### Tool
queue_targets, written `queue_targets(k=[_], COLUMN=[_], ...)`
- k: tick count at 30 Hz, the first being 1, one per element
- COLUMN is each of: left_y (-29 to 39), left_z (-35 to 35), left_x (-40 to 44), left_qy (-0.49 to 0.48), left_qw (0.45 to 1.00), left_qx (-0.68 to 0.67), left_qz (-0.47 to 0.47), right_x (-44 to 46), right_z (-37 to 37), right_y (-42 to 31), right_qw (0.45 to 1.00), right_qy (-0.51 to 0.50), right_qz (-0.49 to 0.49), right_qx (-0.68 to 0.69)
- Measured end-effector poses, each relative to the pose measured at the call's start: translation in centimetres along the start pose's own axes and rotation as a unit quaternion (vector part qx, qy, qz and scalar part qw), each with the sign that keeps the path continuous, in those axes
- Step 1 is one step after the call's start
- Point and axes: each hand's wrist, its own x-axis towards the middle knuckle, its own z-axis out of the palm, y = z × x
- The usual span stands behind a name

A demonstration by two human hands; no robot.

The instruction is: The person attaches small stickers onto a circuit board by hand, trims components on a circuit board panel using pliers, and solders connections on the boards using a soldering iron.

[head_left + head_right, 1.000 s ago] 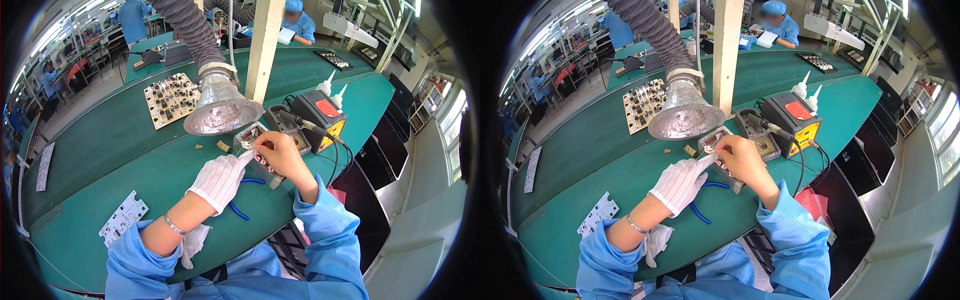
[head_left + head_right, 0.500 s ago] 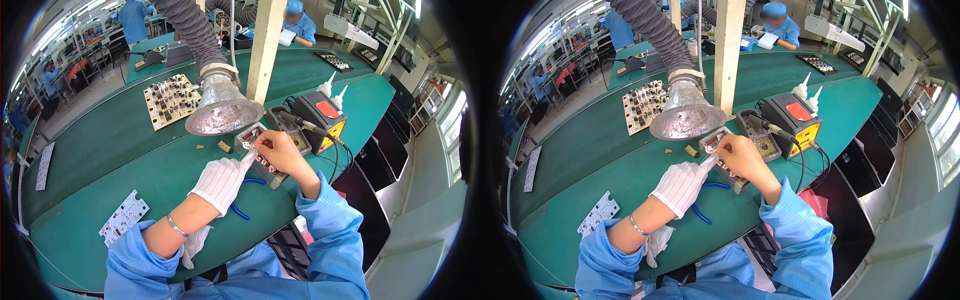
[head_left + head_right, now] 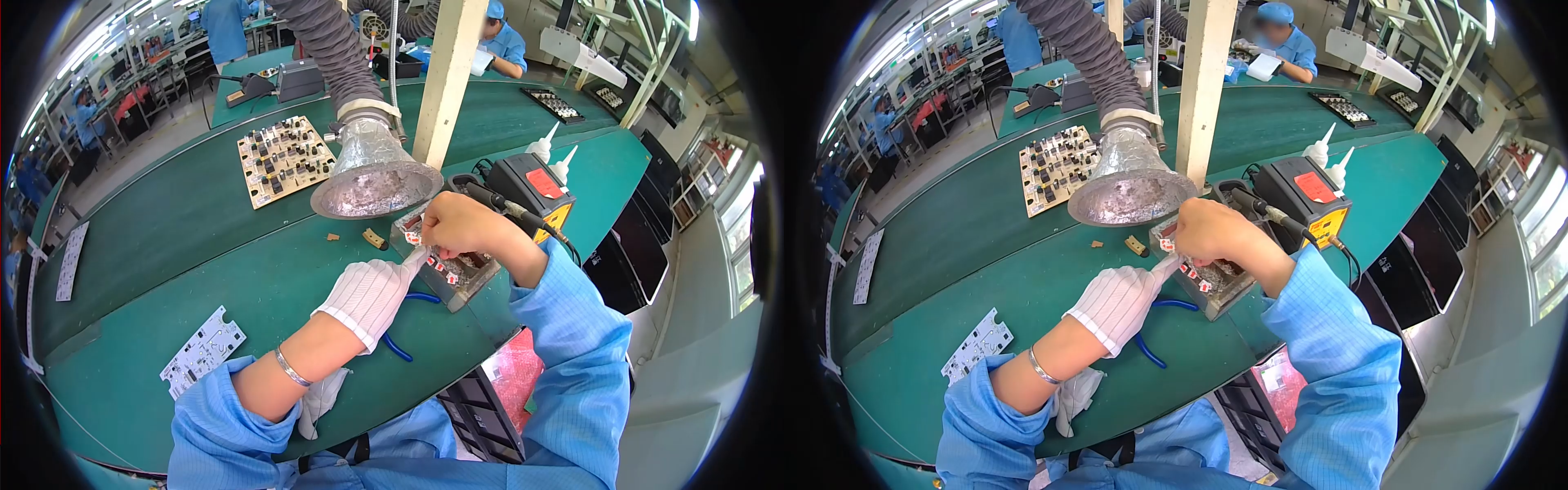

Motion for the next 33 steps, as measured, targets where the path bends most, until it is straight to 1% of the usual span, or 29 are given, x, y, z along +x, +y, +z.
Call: queue_targets(k=[3,5,8,11,12,14,15,17,20,21,22,24,25,26,28,31,33], left_y=[0.0,0.1,0.0,-0.1,-0.1,-0.4,-0.7,-1.4,-2.6,-2.4,-2.6,-3.5,-4.3,-5.4,-6.4,-7.5,-8.1], left_z=[-0.2,-0.2,0.1,0.1,0.2,0.6,0.5,0.2,2.2,0.7,-0.7,-2.9,-3.7,-3.0,-3.8,-4.0,-5.6], left_x=[0.0,0.0,0.0,0.0,0.0,0.0,0.1,0.4,0.6,0.5,0.2,-1.1,-1.5,-2.2,-3.5,-6.3,-9.3], left_qy=[-0.005,-0.006,-0.001,-0.003,0.001,0.011,0.010,0.009,0.088,0.082,0.063,0.071,0.038,0.085,0.092,0.169,0.178], left_qw=[1.000,1.000,1.000,1.000,0.999,0.995,0.987,0.959,0.920,0.907,0.909,0.930,0.946,0.950,0.958,0.960,0.946], left_qx=[0.003,0.010,0.013,-0.014,-0.039,-0.091,-0.154,-0.279,-0.381,-0.412,-0.406,-0.348,-0.306,-0.294,-0.261,-0.202,-0.224], left_qz=[0.001,0.001,-0.001,-0.004,-0.011,-0.028,-0.034,-0.048,-0.001,-0.033,-0.068,-0.093,-0.100,-0.065,-0.074,-0.095,-0.155], right_x=[0.4,0.1,0.0,-1.2,-1.6,-2.3,-2.7,-3.5,-4.4,-4.7,-5.0,-6.0,-6.2,-6.2,-5.8,-4.9,-4.5], right_z=[-0.1,-0.5,-2.5,-3.2,-3.0,-2.8,-2.7,-2.8,-2.9,-3.0,-3.0,-3.4,-3.4,-3.3,-3.0,-1.5,-0.3], right_y=[0.8,0.8,1.7,0.8,0.6,0.3,0.1,-0.4,-1.0,-1.1,-1.2,-1.8,-1.9,-1.9,-2.2,-3.1,-3.8], right_qw=[0.993,0.979,0.953,0.960,0.961,0.947,0.940,0.934,0.928,0.928,0.927,0.926,0.924,0.922,0.920,0.939,0.952], right_qy=[-0.034,-0.053,-0.044,-0.052,-0.050,-0.034,-0.028,-0.007,0.020,0.041,0.064,0.082,0.094,0.090,0.082,0.082,0.088], right_qz=[0.012,0.014,0.012,-0.006,-0.015,-0.036,-0.047,-0.062,-0.072,-0.078,-0.083,-0.087,-0.089,-0.091,-0.098,-0.104,-0.102], right_qx=[0.111,0.194,0.301,0.275,0.272,0.317,0.338,0.353,0.364,0.362,0.360,0.359,0.361,0.365,0.369,0.319,0.276])
